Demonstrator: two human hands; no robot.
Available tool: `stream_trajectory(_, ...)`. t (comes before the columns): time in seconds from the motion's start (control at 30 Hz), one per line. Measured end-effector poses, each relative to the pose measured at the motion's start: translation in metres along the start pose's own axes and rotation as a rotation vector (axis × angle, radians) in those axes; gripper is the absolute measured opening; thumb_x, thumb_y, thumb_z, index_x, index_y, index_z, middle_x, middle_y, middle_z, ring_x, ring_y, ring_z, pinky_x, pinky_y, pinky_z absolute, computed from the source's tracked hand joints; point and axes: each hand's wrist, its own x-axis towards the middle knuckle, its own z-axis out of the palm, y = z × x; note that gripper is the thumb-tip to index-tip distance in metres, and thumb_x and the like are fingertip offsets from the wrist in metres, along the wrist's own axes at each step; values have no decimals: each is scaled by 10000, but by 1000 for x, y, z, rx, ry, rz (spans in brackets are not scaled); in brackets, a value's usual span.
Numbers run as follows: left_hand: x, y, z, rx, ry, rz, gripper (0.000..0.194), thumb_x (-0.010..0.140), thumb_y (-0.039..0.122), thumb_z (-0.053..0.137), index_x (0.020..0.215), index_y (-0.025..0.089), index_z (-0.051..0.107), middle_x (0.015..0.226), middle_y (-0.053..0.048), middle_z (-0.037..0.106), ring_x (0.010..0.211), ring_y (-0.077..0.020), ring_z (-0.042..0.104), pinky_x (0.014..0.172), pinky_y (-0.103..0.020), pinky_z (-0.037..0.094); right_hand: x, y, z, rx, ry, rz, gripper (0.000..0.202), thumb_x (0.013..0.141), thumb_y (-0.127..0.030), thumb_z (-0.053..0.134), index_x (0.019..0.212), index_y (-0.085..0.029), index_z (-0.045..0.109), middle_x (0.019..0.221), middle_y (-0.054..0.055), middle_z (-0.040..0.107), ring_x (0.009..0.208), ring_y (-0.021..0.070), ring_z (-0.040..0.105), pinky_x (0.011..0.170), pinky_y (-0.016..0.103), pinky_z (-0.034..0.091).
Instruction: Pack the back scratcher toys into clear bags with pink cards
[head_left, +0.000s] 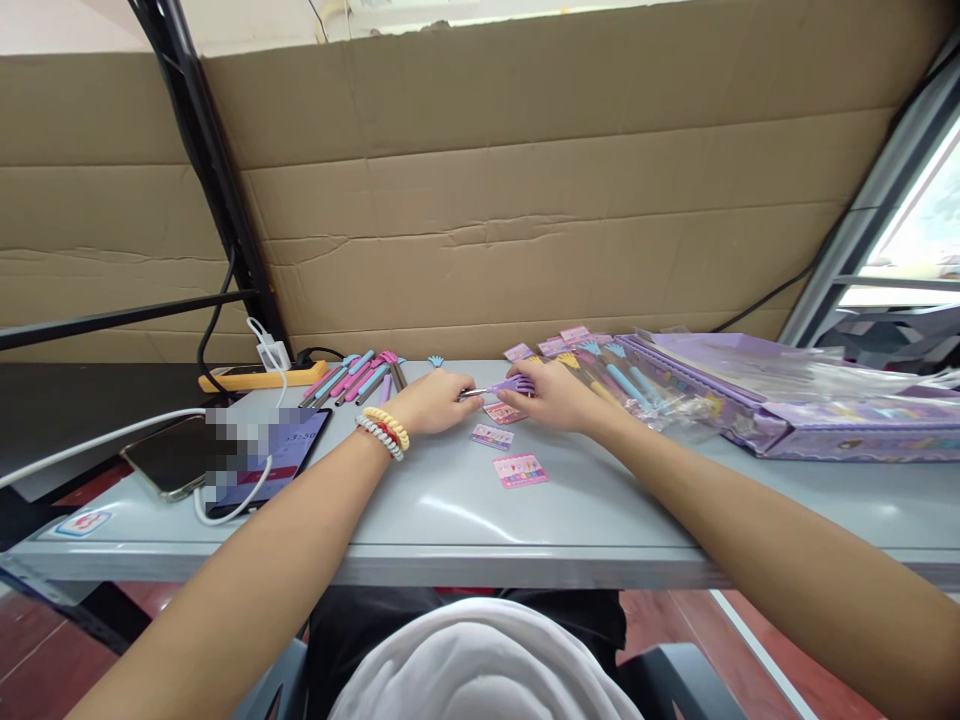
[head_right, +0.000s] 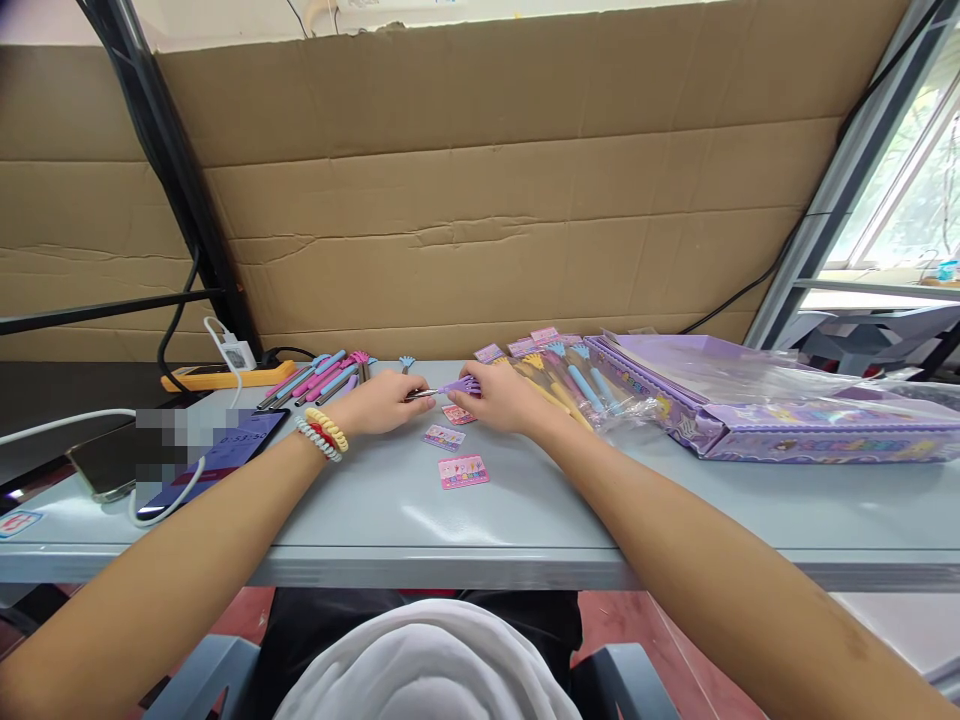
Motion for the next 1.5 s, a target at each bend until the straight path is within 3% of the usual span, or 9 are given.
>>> stream_trajectory(0.37,-2,6,-3,-7,-45,-17,395,858,481,378,837,186,640,720,-57,651,601,-173,559,533,-277,347,-1,2,1,6,-133,32,251,824,-431,515,787,-190,577,720,33,671,626,148,559,539,249,334)
stream_trajectory(0.73,-2,5,-3,14,-61,-19,413,854,503,376,890,195,650,767,-63,671,637,-186,574,565,-278,357,-1,-5,-4,22,-213,-27,284,834,-415,491,670,-192,554,584,-9,588,518,107,450,494,237,283)
stream_trajectory(0.9,-2,6,-4,36,-81,-13,460,860,516,347,756,188,653,668,-60,642,572,-177,528,549,-289,331,-2,-6,-5,39,-238,-28,267,838,-404,498,704,-192,587,601,-6,608,525,107,460,501,240,284)
stream_trajectory(1.2,-3,8,-6,70,-97,-16,448,864,501,341,689,183,603,640,-51,616,545,-160,495,509,-280,290,-1,-3,-6,41,-267,-21,245,845,-378,486,796,-182,624,679,11,651,572,114,496,533,232,311)
stream_trajectory(1.5,-2,13,-8,116,-43,-33,425,870,477,350,706,187,613,652,-52,625,573,-169,521,516,-287,272,2,6,-2,27,-187,-35,235,836,-346,481,739,-178,614,620,2,607,570,115,477,560,232,310)
